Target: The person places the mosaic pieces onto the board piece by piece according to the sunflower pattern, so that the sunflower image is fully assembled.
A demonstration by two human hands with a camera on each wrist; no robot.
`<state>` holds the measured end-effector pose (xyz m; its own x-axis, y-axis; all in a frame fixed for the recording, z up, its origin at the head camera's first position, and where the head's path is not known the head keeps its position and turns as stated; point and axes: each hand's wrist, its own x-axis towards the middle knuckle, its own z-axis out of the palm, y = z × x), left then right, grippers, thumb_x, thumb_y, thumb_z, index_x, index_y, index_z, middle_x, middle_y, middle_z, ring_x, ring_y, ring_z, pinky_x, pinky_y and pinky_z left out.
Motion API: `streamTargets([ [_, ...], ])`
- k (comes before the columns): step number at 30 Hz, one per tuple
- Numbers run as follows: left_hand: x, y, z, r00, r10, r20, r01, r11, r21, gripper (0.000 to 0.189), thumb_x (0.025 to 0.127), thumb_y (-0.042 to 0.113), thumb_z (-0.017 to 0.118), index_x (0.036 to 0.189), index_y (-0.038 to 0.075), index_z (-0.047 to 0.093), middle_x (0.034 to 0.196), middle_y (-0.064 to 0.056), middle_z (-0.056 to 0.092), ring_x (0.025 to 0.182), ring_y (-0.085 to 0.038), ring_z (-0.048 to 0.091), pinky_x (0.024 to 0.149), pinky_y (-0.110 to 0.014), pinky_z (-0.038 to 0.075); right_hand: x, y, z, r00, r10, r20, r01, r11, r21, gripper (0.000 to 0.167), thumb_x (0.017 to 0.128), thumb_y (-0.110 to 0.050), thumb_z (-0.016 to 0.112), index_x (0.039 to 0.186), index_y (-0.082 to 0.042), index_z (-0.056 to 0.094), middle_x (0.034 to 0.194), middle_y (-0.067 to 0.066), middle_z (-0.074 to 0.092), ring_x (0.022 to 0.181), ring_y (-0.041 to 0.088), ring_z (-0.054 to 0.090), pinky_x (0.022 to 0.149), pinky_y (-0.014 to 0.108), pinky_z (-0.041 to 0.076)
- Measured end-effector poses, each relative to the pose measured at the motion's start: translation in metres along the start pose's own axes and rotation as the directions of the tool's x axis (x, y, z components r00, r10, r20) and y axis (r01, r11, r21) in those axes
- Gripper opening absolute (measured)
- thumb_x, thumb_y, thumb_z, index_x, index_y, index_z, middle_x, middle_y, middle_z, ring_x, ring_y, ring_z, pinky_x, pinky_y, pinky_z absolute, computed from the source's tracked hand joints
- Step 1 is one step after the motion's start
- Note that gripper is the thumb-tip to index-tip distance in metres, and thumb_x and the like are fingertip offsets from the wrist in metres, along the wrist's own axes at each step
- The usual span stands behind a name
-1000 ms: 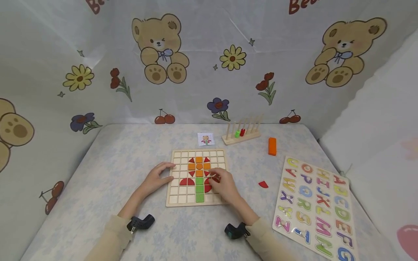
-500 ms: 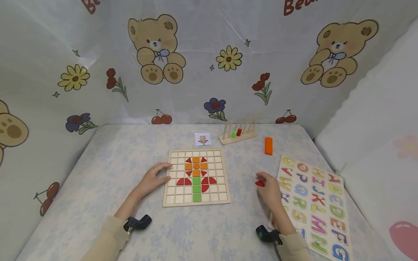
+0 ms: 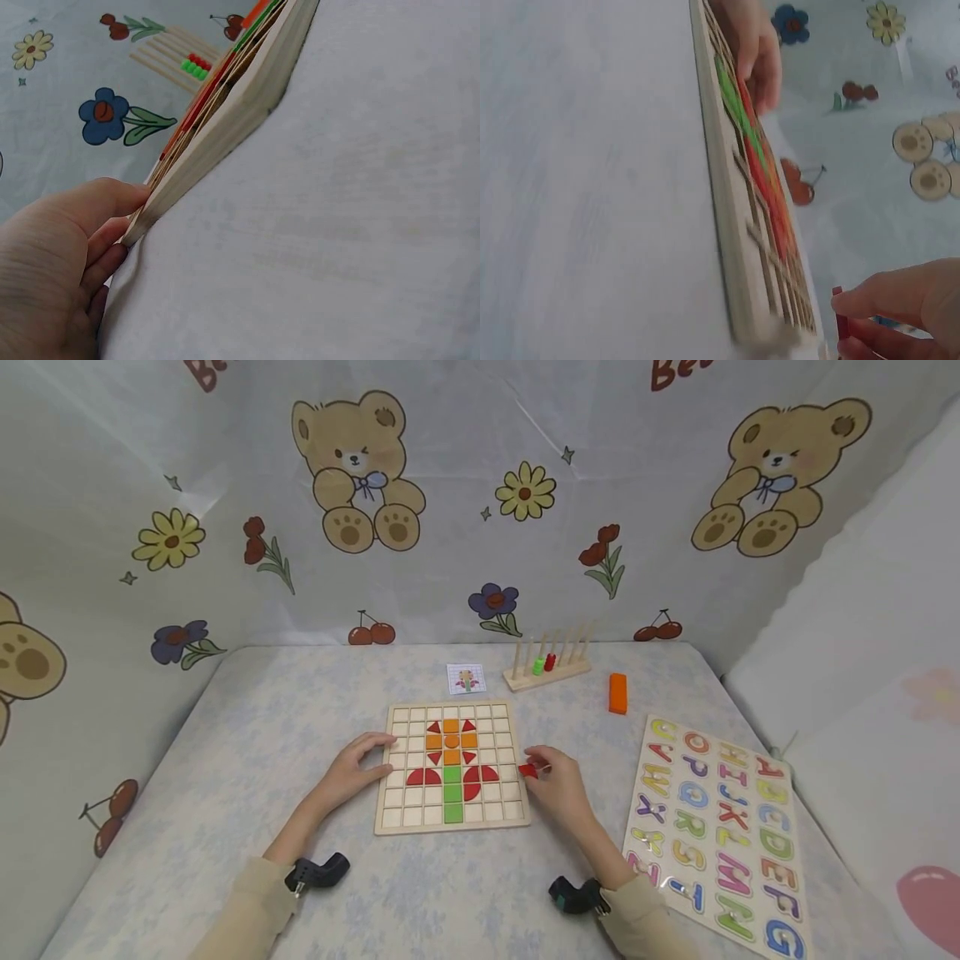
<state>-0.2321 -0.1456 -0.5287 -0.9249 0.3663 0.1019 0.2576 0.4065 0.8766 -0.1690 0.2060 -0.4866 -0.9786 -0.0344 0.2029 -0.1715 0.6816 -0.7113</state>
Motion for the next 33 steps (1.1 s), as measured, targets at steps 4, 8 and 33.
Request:
streamTargets([
  [4, 0.000, 0.001, 0.000, 1.000, 0.004, -0.002, -0.004, 1.000, -0.013, 0.044, 0.093, 0.016, 0.070, 0.135, 0.011, 0.060, 0.144, -0.012, 0.053, 0.142, -0.036, 0.040, 0.117, -0.057, 0.033, 0.006, -0.037, 0.030, 0.994, -0.082, 0.069, 0.076, 0.994, 0.083, 0.036, 0.079, 0.007, 0.076, 0.114, 0.007, 0.068, 0.101, 0.018, 0.072, 0.091, 0.030, 0.066, 0.079, 0.045, 0.058],
  [8, 0.000, -0.001, 0.000, 1.000, 0.006, -0.001, -0.006, 1.000, -0.011, 0.044, 0.093, 0.018, 0.070, 0.136, 0.011, 0.060, 0.144, -0.012, 0.053, 0.142, -0.036, 0.040, 0.116, -0.058, 0.033, 0.006, -0.065, 0.060, 0.976, -0.145, 0.165, 0.126, 0.985, 0.122, 0.034, 0.080, 0.004, 0.077, 0.114, 0.005, 0.069, 0.103, 0.016, 0.072, 0.089, 0.026, 0.066, 0.077, 0.037, 0.059],
  [33, 0.000, -0.001, 0.000, 1.000, 0.005, 0.008, -0.005, 1.000, 0.008, 0.045, 0.094, 0.020, 0.070, 0.137, 0.012, 0.059, 0.143, -0.011, 0.053, 0.141, -0.035, 0.041, 0.115, -0.058, 0.035, 0.008, -0.065, 0.092, 0.947, -0.243, 0.210, 0.206, 0.962, 0.181, 0.022, 0.084, 0.010, 0.070, 0.106, 0.004, 0.071, 0.091, 0.012, 0.070, 0.081, 0.022, 0.064, 0.073, 0.024, 0.056],
])
